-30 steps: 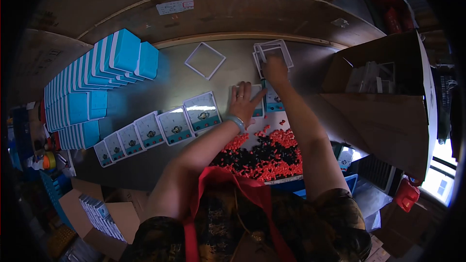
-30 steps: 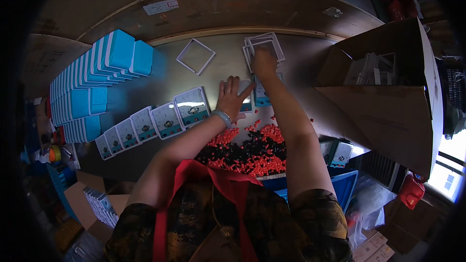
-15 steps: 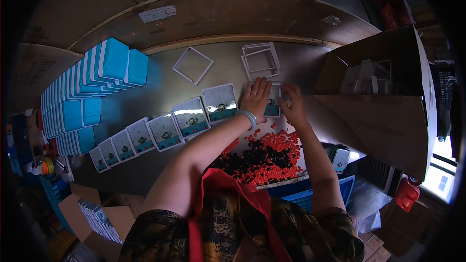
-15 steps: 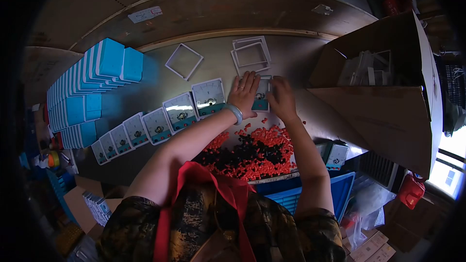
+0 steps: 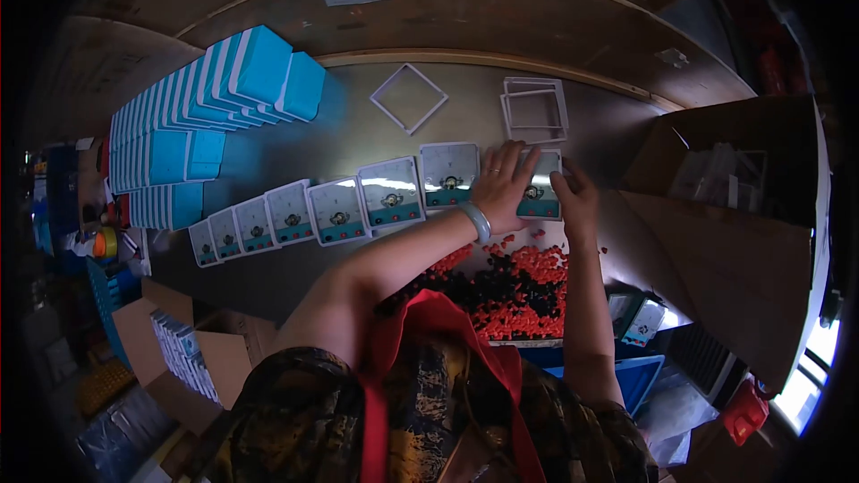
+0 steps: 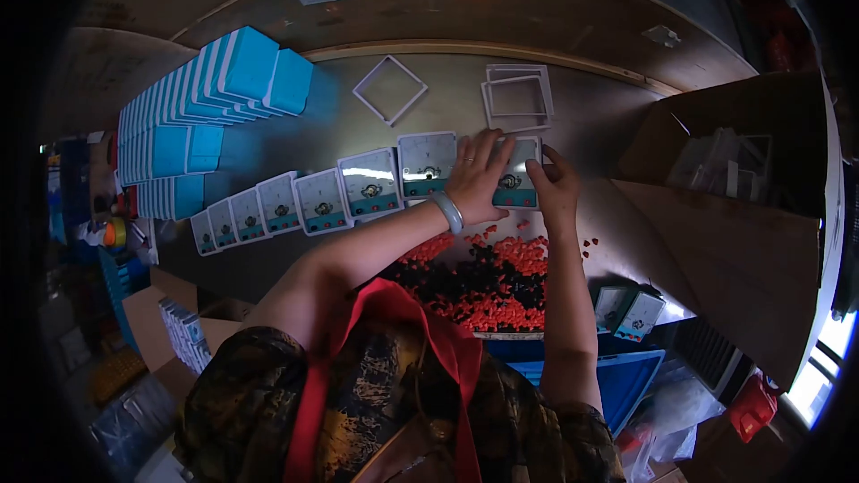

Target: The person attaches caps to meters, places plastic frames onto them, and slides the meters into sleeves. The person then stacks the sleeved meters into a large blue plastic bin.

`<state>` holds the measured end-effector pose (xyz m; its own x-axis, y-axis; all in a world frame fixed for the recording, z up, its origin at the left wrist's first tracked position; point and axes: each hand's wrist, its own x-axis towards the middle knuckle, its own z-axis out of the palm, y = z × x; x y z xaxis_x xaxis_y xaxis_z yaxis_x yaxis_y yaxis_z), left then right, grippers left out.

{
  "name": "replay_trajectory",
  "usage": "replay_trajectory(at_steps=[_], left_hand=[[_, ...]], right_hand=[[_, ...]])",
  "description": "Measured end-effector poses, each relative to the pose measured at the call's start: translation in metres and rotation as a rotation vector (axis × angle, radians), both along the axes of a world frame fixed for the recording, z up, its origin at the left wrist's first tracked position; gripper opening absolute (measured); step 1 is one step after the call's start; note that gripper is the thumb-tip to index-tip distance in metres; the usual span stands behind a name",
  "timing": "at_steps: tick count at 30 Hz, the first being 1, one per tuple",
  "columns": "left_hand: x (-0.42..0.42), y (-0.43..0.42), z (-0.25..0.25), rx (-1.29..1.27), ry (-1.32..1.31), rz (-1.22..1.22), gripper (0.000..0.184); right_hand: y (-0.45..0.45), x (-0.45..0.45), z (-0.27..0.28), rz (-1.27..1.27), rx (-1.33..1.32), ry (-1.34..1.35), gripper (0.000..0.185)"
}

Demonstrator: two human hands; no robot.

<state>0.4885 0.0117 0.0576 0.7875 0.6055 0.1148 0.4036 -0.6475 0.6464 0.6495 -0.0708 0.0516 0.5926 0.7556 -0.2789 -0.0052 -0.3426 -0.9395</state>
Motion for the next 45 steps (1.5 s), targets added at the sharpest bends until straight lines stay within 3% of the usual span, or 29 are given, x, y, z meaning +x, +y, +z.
replay_trajectory(at_steps=[3,7,9,12,13,15,17,19,22,25,26,28,29,34,37,38,40,43,45], left_hand=[[-0.046,0.024,-0.001,0.070,0.385,0.077,0.121],[-0.075,0.037,-0.003,0.096,0.300,0.055,0.121],[-0.096,0.037,0.001,-0.025,-0.079,0.141,0.125],[-0.146,0.033,0.006,0.051,0.335,0.170,0.135],[-0.160,0.037,-0.003,0.072,0.474,0.143,0.134],[-0.172,0.041,-0.010,0.112,0.427,0.132,0.132],[-0.187,0.042,-0.007,0.106,0.293,0.175,0.131],[-0.212,0.043,-0.001,0.012,-0.060,0.189,0.131],[-0.263,0.049,0.002,0.021,0.409,0.185,0.133],[-0.273,0.050,0.001,0.031,0.438,0.134,0.128],[-0.276,0.050,0.001,0.041,0.405,0.146,0.125],[-0.296,0.050,-0.001,0.082,0.039,0.192,0.123],[-0.308,0.055,-0.004,-0.033,-0.164,0.218,0.124],[-0.378,0.073,-0.011,0.056,0.405,0.269,0.127],[-0.393,0.073,-0.008,0.089,0.171,0.299,0.124],[-0.409,0.074,-0.017,0.005,-0.093,0.300,0.126],[-0.444,0.077,-0.011,-0.032,-0.146,0.280,0.131],[-0.478,0.084,-0.004,0.034,0.487,0.334,0.131],[-0.485,0.087,-0.008,0.018,0.424,0.376,0.127]], right_hand=[[0.008,-0.022,0.015,-0.062,-0.008,-0.203,0.054],[0.030,-0.061,0.041,0.000,-0.105,-0.526,0.056],[0.040,-0.081,0.047,0.051,-0.152,-0.586,0.058],[0.055,-0.117,0.047,0.126,-0.112,-0.680,0.060],[0.059,-0.127,0.045,0.130,-0.109,-0.679,0.060],[0.069,-0.147,0.040,0.200,-0.183,-0.671,0.067],[0.073,-0.153,0.026,0.233,-0.117,-0.603,0.071],[0.075,-0.159,0.020,0.255,-0.055,-0.449,0.081],[0.081,-0.174,0.022,0.295,-0.153,-0.410,0.083],[0.087,-0.197,0.015,0.309,-0.229,-0.370,0.084],[0.087,-0.199,0.011,0.316,-0.227,-0.370,0.084],[0.086,-0.200,0.009,0.270,-0.166,-0.176,0.084],[0.085,-0.204,0.010,0.248,-0.165,-0.159,0.080],[0.098,-0.252,0.018,0.325,-0.150,-0.122,0.074],[0.105,-0.270,0.019,0.333,-0.162,-0.207,0.073],[0.105,-0.272,0.017,0.329,-0.178,-0.155,0.073],[0.109,-0.287,0.022,0.327,-0.192,-0.102,0.073],[0.119,-0.317,0.029,0.355,-0.217,-0.095,0.075],[0.127,-0.329,0.024,0.413,-0.215,-0.123,0.076]])
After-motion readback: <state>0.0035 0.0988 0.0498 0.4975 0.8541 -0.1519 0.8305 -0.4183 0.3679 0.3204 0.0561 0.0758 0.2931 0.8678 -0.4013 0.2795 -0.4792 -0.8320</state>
